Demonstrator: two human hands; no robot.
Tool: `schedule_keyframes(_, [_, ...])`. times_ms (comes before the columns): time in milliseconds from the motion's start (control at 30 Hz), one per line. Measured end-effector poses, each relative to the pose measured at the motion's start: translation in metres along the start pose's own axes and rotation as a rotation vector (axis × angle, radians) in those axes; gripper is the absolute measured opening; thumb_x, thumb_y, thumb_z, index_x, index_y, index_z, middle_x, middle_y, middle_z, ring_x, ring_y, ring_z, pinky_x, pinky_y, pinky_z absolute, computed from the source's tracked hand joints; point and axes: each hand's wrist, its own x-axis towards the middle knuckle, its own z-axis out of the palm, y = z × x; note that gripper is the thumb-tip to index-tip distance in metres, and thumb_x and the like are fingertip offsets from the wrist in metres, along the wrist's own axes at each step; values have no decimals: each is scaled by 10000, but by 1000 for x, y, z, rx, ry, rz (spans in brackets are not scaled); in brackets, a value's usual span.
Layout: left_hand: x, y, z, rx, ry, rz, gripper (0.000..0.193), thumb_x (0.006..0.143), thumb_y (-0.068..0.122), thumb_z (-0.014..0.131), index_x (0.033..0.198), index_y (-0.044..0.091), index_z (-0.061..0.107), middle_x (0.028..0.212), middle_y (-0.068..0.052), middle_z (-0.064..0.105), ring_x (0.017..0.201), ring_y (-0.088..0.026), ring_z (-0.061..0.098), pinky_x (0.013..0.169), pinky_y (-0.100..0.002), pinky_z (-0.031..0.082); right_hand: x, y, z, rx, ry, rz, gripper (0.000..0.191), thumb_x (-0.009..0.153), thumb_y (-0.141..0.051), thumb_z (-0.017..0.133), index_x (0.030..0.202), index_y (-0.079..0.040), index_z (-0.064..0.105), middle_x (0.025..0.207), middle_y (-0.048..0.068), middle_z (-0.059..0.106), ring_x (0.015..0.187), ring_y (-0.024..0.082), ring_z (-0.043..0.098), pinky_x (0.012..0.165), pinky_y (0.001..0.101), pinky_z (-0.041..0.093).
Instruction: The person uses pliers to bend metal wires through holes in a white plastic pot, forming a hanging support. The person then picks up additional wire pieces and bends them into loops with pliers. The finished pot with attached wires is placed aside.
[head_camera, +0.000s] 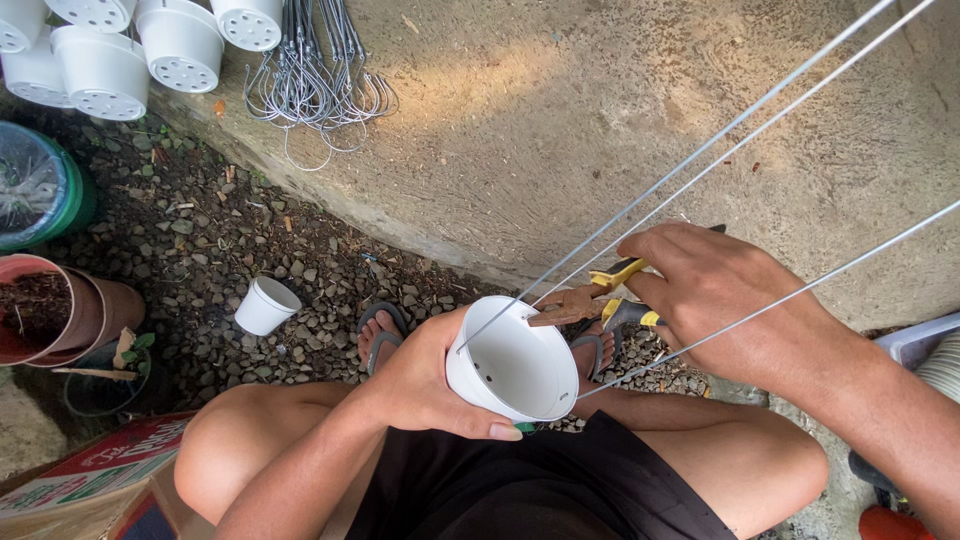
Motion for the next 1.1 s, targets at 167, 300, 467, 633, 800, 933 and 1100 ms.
schedule_keyframes(167, [0, 0, 2, 6, 10, -5, 818, 687, 270, 920, 1398, 31, 593, 1234, -62, 713, 1167, -177, 698, 1076, -355, 550, -2, -9, -5, -147, 124, -54, 223, 725, -111, 657, 902, 4, 730, 1120, 153, 676, 1148, 322, 649, 930, 399, 556])
schedule_keyframes(300, [1, 0, 4, 3, 3, 14, 818, 696, 243, 924, 1408, 32, 581, 1255, -58, 702, 1189, -170, 682, 1097, -353, 534, -2, -13, -3, -82, 135, -57, 219, 736, -118, 640, 895, 4, 729, 1120, 145, 672, 1136, 314, 647, 883, 387, 555])
schedule_keyframes(467, [1, 1, 4, 44, 9, 12, 818, 684, 244, 931, 1395, 35, 586, 1241, -52, 704, 1179, -165, 687, 1085, -348, 538, -3, -17, -5, -195, 122, -83, 224, 703, -136, 650, 882, -21, 722, 1023, 133, 651, 1092, 310, 650, 911, 385, 547])
schedule_keyframes(633, [0, 1, 3, -7, -5, -3, 804, 687, 231, 928, 1389, 31, 590, 1237, -49, 703, 1173, -162, 680, 1086, -347, 535, -2, -18, -7, -222, 108, -103, 190, 700, -147, 647, 835, -29, 711, 976, 120, 637, 1060, 298, 652, 903, 378, 547])
schedule_keyframes(800, [0, 0, 4, -50, -12, -19, 791, 694, 225, 930, 1381, 26, 591, 1230, -52, 698, 1169, -157, 669, 1088, -346, 529, -1, -17, -7, -239, 31, -112, 182, 653, -160, 645, 790, -55, 704, 955, 108, 619, 975, 276, 654, 864, 375, 555])
schedule_keyframes(933, [-1, -1, 3, -7, -9, -10, 806, 686, 237, 924, 1392, 27, 597, 1239, -53, 696, 1176, -163, 674, 1095, -352, 528, -1, -16, -5, -229, 33, -124, 183, 649, -171, 651, 780, -56, 705, 941, 105, 614, 949, 273, 657, 828, 373, 563])
schedule_keyframes(1100, [0, -2, 2, -19, -12, -16, 825, 684, 243, 917, 1411, 24, 594, 1248, -59, 707, 1182, -178, 688, 1104, -358, 531, -1, -14, -2, -204, 49, -111, 182, 660, -147, 663, 797, -36, 709, 984, 111, 630, 984, 268, 665, 830, 361, 572])
